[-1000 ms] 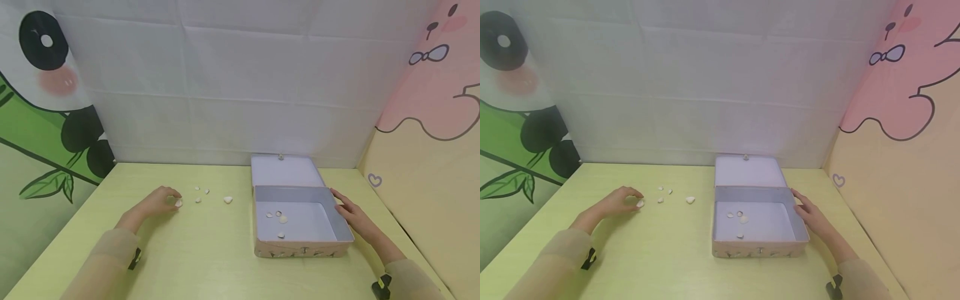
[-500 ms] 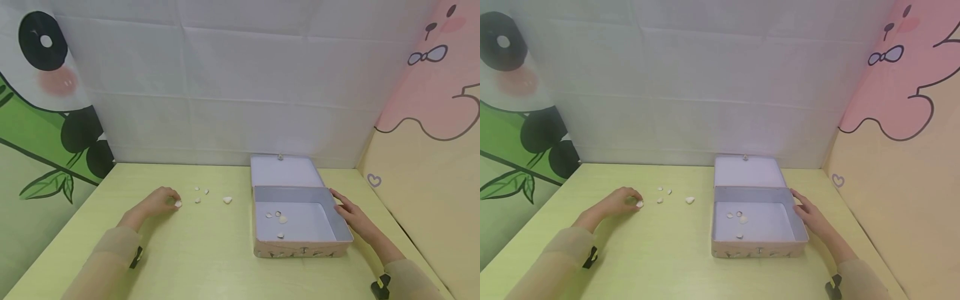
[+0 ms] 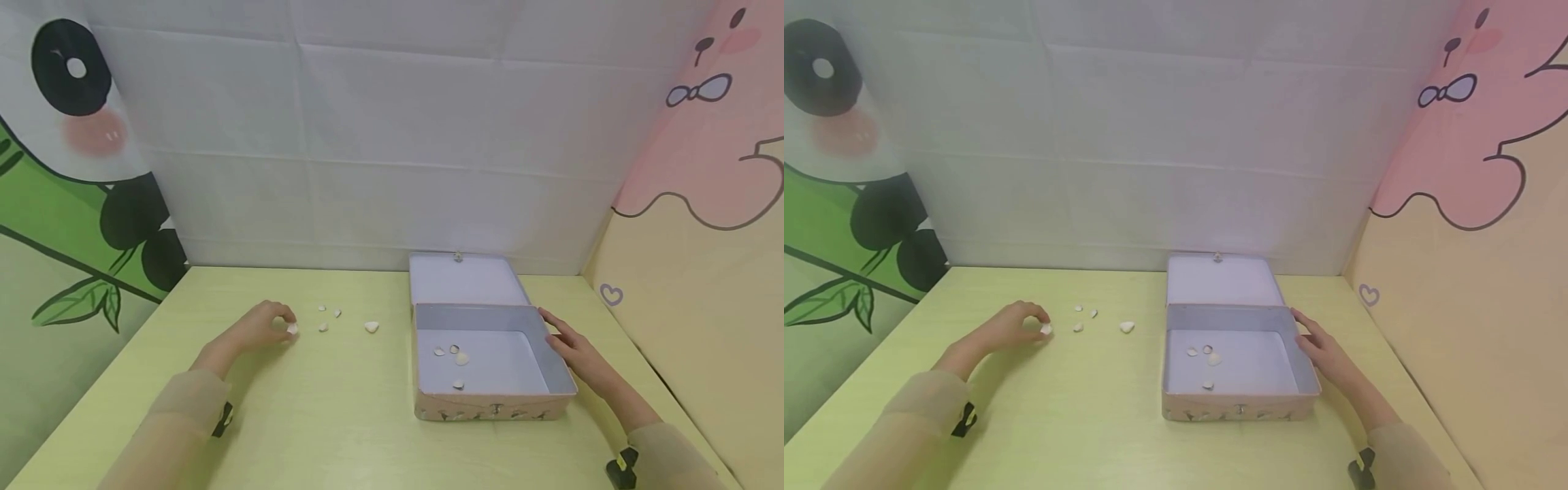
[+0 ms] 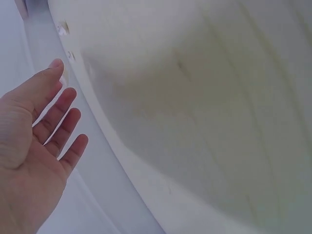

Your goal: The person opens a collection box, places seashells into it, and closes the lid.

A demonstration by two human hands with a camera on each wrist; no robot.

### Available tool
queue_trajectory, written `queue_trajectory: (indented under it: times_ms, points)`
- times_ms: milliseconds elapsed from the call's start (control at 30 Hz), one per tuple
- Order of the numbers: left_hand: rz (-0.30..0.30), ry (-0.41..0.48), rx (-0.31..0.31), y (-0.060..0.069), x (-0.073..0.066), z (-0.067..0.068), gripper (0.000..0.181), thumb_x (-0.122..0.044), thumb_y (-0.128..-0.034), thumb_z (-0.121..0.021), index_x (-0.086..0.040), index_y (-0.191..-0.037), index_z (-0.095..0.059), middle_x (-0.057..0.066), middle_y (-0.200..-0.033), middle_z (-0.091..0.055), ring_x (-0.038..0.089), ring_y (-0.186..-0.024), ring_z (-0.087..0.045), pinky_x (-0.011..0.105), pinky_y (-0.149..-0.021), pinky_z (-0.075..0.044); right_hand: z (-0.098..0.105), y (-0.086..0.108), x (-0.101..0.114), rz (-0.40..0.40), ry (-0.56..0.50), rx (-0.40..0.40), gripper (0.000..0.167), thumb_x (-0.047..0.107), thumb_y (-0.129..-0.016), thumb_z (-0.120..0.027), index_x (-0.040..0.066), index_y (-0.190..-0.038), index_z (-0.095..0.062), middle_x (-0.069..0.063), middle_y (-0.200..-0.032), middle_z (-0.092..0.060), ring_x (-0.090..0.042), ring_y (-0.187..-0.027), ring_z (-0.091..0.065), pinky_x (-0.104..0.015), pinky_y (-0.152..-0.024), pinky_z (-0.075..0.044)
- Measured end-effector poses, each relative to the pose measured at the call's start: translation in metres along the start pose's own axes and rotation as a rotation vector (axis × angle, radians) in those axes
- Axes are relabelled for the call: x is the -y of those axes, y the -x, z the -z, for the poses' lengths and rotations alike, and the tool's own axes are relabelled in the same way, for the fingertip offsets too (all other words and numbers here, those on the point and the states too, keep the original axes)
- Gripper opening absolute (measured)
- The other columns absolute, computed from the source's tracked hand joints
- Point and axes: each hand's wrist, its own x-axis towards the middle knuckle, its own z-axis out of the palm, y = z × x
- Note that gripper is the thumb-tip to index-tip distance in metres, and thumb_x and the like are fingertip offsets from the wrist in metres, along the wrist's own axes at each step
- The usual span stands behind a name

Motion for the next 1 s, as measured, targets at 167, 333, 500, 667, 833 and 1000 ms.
queue_trajectory:
  times_ms: [167, 333, 500, 667, 833, 1000]
  points:
    - [-0.005, -0.004, -0.023, 0.000, -0.007, -0.001, 0.024, -0.013, -0.0806, -0.074, -0.002, -0.100, -0.065, 0.010, -0.099, -0.067, 0.034, -0.100, -0.058, 0.052, -0.089, -0.045, -0.001, 0.000, 0.000, 0.000, 0.000, 0.001, 0.056, 0.025, -0.103, -0.038, 0.013, -0.152, -0.014, -0.027, -0.151, -0.020, -0.048, -0.124, -0.038, -0.043, -0.089, -0.048]
    - [0.009, -0.023, -0.055, 0.001, -0.019, -0.002, 0.025, -0.013, -0.0809, -0.073, -0.002, -0.101, -0.065, 0.010, -0.100, -0.066, 0.033, -0.100, -0.057, 0.050, -0.089, -0.047, 0.000, 0.001, 0.002, 0.011, 0.005, -0.002, 0.055, 0.024, -0.103, -0.038, 0.012, -0.152, -0.014, -0.027, -0.151, -0.020, -0.047, -0.124, -0.038, -0.034, -0.086, -0.049]
    - [0.011, -0.049, -0.106, 0.001, -0.035, -0.001, 0.023, -0.012, -0.0795, -0.074, -0.003, -0.099, -0.065, 0.009, -0.099, -0.066, 0.034, -0.099, -0.057, 0.048, -0.087, -0.047, -0.001, 0.001, 0.002, 0.008, 0.006, 0.001, 0.056, 0.025, -0.103, -0.038, 0.013, -0.152, -0.014, -0.027, -0.151, -0.019, -0.048, -0.125, -0.037, -0.033, -0.086, -0.049]
    - [0.009, -0.079, -0.150, 0.001, -0.051, -0.001, 0.026, -0.013, -0.0789, -0.075, -0.003, -0.100, -0.065, 0.007, -0.098, -0.066, 0.032, -0.098, -0.057, 0.046, -0.086, -0.047, 0.000, 0.002, 0.003, 0.000, 0.008, 0.006, 0.056, 0.026, -0.103, -0.038, 0.014, -0.152, -0.013, -0.027, -0.151, -0.019, -0.048, -0.126, -0.037, -0.035, -0.087, -0.049]
    - [0.001, -0.099, -0.186, 0.001, -0.066, -0.001, 0.029, -0.015, -0.0783, -0.076, -0.003, -0.102, -0.065, 0.006, -0.098, -0.065, 0.029, -0.097, -0.055, 0.045, -0.086, -0.046, 0.000, 0.002, 0.004, -0.001, 0.013, 0.004, 0.056, 0.027, -0.103, -0.037, 0.014, -0.152, -0.014, -0.027, -0.151, -0.020, -0.047, -0.126, -0.037, -0.032, -0.086, -0.049]
    - [-0.018, -0.112, -0.226, 0.000, -0.079, -0.001, 0.030, -0.017, -0.0772, -0.078, -0.004, -0.102, -0.066, 0.004, -0.097, -0.066, 0.027, -0.096, -0.055, 0.046, -0.086, -0.045, 0.000, 0.002, 0.006, 0.003, 0.018, 0.012, 0.056, 0.027, -0.103, -0.037, 0.014, -0.152, -0.013, -0.026, -0.152, -0.017, -0.048, -0.128, -0.034, -0.034, -0.088, -0.048]
